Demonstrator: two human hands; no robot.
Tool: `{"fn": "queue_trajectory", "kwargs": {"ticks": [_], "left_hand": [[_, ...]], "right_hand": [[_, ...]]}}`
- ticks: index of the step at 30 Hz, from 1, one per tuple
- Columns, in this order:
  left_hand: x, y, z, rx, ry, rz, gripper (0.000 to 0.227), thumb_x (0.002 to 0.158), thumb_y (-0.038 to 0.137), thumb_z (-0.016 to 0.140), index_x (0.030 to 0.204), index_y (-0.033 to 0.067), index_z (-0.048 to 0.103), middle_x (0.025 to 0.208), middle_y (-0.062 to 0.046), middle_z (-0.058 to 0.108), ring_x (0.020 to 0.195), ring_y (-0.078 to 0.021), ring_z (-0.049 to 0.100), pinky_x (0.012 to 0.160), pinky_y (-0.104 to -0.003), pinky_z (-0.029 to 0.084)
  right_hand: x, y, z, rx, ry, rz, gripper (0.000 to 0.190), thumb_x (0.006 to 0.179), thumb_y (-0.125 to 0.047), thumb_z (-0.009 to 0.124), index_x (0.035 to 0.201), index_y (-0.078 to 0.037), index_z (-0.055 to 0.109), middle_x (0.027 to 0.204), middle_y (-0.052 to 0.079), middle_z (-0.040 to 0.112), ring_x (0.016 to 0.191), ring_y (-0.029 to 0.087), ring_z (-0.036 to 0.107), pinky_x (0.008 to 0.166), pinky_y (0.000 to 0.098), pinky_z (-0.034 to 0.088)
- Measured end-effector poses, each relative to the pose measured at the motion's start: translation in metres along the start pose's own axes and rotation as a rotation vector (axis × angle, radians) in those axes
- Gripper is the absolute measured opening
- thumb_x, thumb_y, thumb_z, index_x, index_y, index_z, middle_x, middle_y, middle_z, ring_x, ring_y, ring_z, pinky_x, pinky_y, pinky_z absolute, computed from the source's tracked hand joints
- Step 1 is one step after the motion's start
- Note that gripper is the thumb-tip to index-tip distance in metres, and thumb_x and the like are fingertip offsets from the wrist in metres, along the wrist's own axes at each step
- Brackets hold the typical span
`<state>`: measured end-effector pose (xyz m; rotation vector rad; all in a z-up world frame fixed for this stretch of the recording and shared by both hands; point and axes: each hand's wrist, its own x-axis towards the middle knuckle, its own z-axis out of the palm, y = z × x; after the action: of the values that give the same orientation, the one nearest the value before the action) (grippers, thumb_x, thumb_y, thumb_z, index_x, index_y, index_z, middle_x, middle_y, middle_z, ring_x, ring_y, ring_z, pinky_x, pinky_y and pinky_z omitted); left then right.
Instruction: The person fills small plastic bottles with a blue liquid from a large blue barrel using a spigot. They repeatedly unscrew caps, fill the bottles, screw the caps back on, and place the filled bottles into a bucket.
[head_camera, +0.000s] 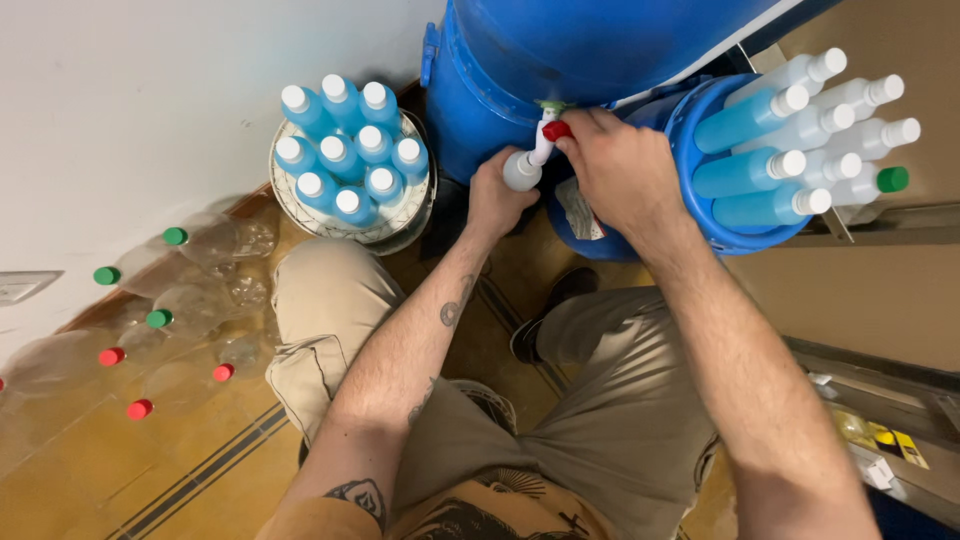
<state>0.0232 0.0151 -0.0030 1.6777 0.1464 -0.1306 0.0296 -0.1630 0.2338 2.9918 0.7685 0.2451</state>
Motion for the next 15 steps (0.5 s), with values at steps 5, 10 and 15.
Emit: {"fn": "queue_trajectory", "kwargs": {"ticks": [5, 10, 15], "left_hand": [[-0.001, 0.015, -0.005, 0.029, -0.013, 0.044, 0.066, 0.085, 0.003, 0.105, 0.146, 0.0198, 0.088, 0.142, -0.015, 0.094, 0.152, -0.0512, 0.081, 0.135, -0.071, 0.058], [-0.003, 0.023, -0.009, 0.036, -0.006, 0.089, 0.062, 0.087, -0.003, 0.102, 0.144, 0.0177, 0.088, 0.140, -0.016, 0.093, 0.150, -0.0522, 0.081, 0.135, -0.073, 0.057], [0.000, 0.017, -0.007, 0.048, -0.010, 0.090, 0.061, 0.087, 0.001, 0.101, 0.143, 0.0194, 0.088, 0.140, -0.013, 0.093, 0.151, -0.0532, 0.080, 0.134, -0.074, 0.057]], "right_hand": [[0.007, 0.015, 0.032, -0.108, -0.098, -0.031, 0.030, 0.136, -0.048, 0.063, 0.139, -0.021, 0.076, 0.113, 0.010, 0.090, 0.087, 0.049, 0.092, 0.075, 0.0683, 0.073], [0.007, 0.011, 0.035, -0.134, -0.081, -0.065, 0.030, 0.134, -0.047, 0.069, 0.126, -0.018, 0.076, 0.101, 0.009, 0.091, 0.082, 0.047, 0.092, 0.074, 0.0641, 0.073], [-0.007, -0.024, 0.062, -0.296, 0.060, 0.201, 0.043, 0.130, -0.064, 0.062, 0.114, -0.026, 0.072, 0.084, -0.001, 0.085, 0.070, 0.039, 0.091, 0.069, 0.0573, 0.072]]}}
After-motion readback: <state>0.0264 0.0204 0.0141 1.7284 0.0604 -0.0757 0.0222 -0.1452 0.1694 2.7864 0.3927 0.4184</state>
